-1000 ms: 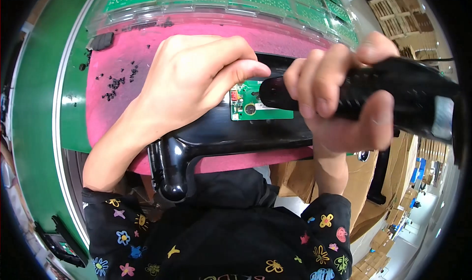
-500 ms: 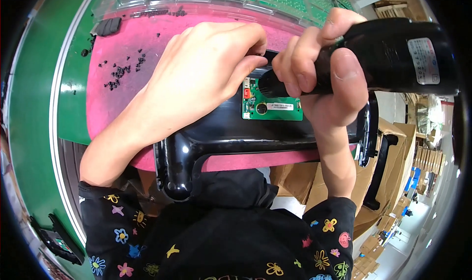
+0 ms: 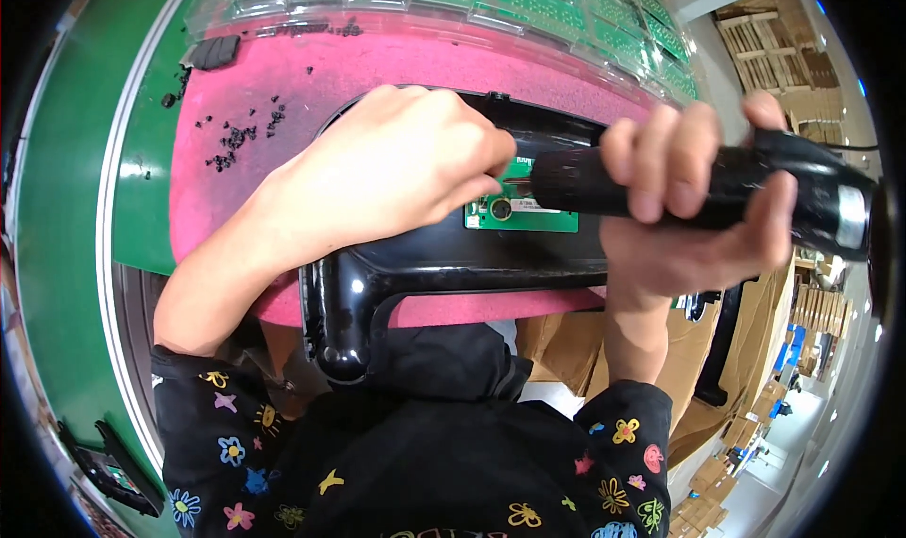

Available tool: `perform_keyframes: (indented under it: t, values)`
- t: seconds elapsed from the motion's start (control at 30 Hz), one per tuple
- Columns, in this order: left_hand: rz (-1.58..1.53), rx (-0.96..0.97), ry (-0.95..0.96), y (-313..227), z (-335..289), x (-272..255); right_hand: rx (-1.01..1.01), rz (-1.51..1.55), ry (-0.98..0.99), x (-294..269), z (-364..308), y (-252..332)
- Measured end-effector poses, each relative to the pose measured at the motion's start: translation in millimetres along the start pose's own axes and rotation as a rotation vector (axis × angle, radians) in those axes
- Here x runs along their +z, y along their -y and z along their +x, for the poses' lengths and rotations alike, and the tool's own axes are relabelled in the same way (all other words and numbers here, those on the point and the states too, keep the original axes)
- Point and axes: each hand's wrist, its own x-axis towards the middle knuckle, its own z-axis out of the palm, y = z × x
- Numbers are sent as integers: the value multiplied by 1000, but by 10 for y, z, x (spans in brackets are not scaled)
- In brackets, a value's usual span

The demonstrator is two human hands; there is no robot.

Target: Assemble electronic circuit boards into plastic housings using an electric screwdriver.

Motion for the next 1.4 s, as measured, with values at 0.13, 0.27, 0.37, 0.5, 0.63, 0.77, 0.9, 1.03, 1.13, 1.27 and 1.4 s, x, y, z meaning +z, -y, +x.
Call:
perform_keyframes:
  t: [0.13, 0.27, 0.37, 0.5, 0.63, 0.77, 0.9, 1.03, 1.13, 1.27, 1.4]
  values:
    - [-94, 113, -61, -25, 28, 68, -29, 34, -23, 40, 3, 192]
    - [-160, 132, -88, -38, 37, 83, -54, 82, 87, 4, -4, 296]
    - [-275, 167, -114, -60, 69, 69, -64, 94, 142, 13, -2, 374]
    - [-532, 82, 26, -104, 68, 26, -37, 65, 242, -40, -41, 429]
    - [-566, -4, 36, -119, 64, -5, -16, -26, 314, -64, -69, 405]
    - [-289, -9, -162, -98, 70, 63, -28, -80, 322, -90, -139, 211]
    - [-164, -117, -359, -46, 73, -5, 121, -207, 124, 26, -300, 159]
    - [-90, -135, -333, -75, 71, 45, 141, -282, 62, 79, -329, 79]
    - [-62, -137, -326, -93, 61, 41, 152, -315, 20, 108, -316, 16]
    - [-111, -196, -271, -101, 50, 23, 207, -306, 107, 129, -238, -12]
    - [-117, -124, -270, -35, 30, 63, 259, -400, 209, 160, -192, 13]
